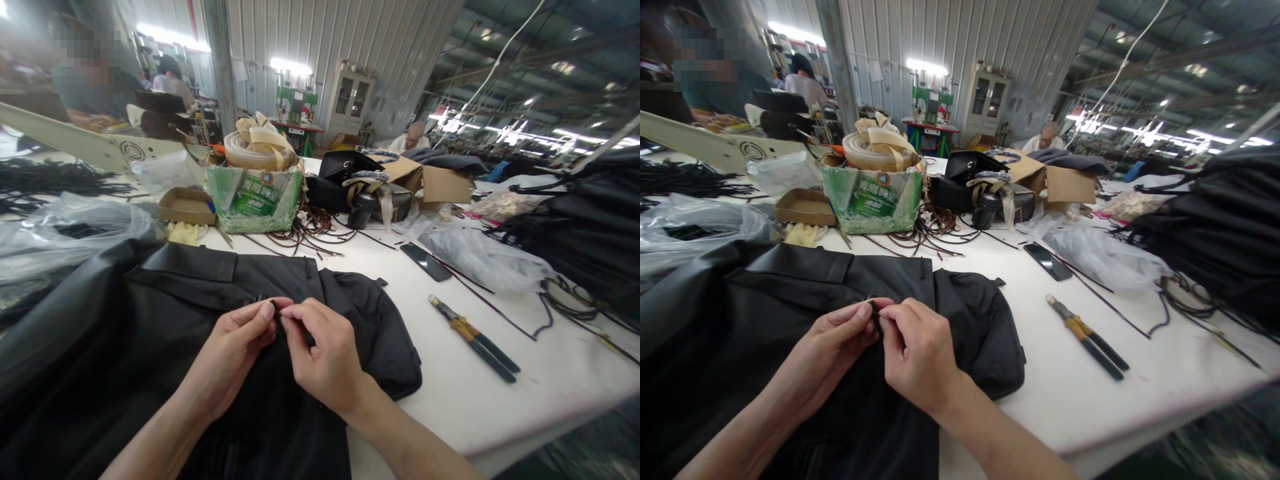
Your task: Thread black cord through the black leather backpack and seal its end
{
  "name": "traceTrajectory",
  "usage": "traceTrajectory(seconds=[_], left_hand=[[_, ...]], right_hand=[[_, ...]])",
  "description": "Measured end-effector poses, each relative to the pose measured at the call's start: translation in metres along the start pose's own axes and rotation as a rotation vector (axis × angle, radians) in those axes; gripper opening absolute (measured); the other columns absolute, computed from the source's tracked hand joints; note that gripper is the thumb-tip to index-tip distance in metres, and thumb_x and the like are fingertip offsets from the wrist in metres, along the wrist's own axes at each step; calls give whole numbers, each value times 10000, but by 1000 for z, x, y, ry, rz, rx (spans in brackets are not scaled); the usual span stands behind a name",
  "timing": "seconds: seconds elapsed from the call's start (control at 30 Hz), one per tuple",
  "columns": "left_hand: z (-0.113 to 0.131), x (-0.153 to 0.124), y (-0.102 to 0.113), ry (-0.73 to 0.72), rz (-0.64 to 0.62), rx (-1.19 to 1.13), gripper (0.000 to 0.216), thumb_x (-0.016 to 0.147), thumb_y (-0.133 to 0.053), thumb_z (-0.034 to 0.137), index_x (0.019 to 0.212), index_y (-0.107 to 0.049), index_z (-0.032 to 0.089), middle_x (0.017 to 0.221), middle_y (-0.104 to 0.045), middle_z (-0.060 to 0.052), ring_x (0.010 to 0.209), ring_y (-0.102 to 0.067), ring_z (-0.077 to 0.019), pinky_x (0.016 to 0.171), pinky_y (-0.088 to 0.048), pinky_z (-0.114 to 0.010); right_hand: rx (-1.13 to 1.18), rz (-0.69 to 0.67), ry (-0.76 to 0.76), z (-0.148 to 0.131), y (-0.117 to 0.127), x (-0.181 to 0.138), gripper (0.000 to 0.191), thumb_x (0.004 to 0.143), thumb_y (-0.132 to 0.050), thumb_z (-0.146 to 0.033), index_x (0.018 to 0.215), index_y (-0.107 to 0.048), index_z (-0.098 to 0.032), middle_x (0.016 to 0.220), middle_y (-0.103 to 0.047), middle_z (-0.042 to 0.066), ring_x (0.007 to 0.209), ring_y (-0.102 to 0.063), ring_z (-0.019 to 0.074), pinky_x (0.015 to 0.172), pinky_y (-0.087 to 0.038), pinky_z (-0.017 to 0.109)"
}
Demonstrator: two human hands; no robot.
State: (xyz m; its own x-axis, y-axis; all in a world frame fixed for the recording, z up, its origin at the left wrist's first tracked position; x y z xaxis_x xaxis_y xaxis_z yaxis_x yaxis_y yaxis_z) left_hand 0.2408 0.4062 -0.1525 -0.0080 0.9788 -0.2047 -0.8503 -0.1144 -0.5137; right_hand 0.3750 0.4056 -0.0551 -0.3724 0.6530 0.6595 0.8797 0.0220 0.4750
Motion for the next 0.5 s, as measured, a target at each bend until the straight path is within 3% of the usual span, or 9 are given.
traceTrajectory(seconds=[0.17, 0.4, 0.5], left_hand=[[0, 2, -2, 3, 6, 18, 463, 855, -936, 510, 1153, -885, 159, 948, -717, -74, 874, -566, -179, 802, -498, -261], [2, 0, -6, -69, 26, 100, 496, 902, -876, 579, 1162, -881, 157, 787, -555, -7, 779, -460, -154, 726, -429, -264], [5, -1, -6, -110, 31, 135, 464, 935, -848, 564, 1182, -880, 173, 792, -566, -12, 789, -464, -160, 735, -430, -269]], right_hand=[[-29, 24, -20, 4, -3, -3, 157, 1075, -583, -121, 1089, -694, -231, 947, -757, 76, 867, -748, 218, 800, -621, 357], [-23, 103, -49, 2, -2, -6, 149, 1059, -601, -101, 1035, -686, -222, 927, -766, 68, 837, -759, 204, 758, -607, 332], [36, 125, -87, 5, 0, -5, 146, 1043, -634, -103, 1053, -710, -228, 981, -800, 66, 881, -788, 202, 776, -623, 315]])
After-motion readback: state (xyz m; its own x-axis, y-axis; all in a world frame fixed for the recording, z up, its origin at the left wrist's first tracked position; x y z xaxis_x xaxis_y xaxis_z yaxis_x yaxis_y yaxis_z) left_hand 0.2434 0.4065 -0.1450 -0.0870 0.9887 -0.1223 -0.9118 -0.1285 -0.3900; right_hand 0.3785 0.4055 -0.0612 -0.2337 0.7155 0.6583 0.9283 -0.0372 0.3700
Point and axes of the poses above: each hand's wrist, its own x-axis towards the middle knuckle, its own y-axis out of the back of the hand, z = x × y, the point moved 10 cm from there along x, towards the middle knuckle
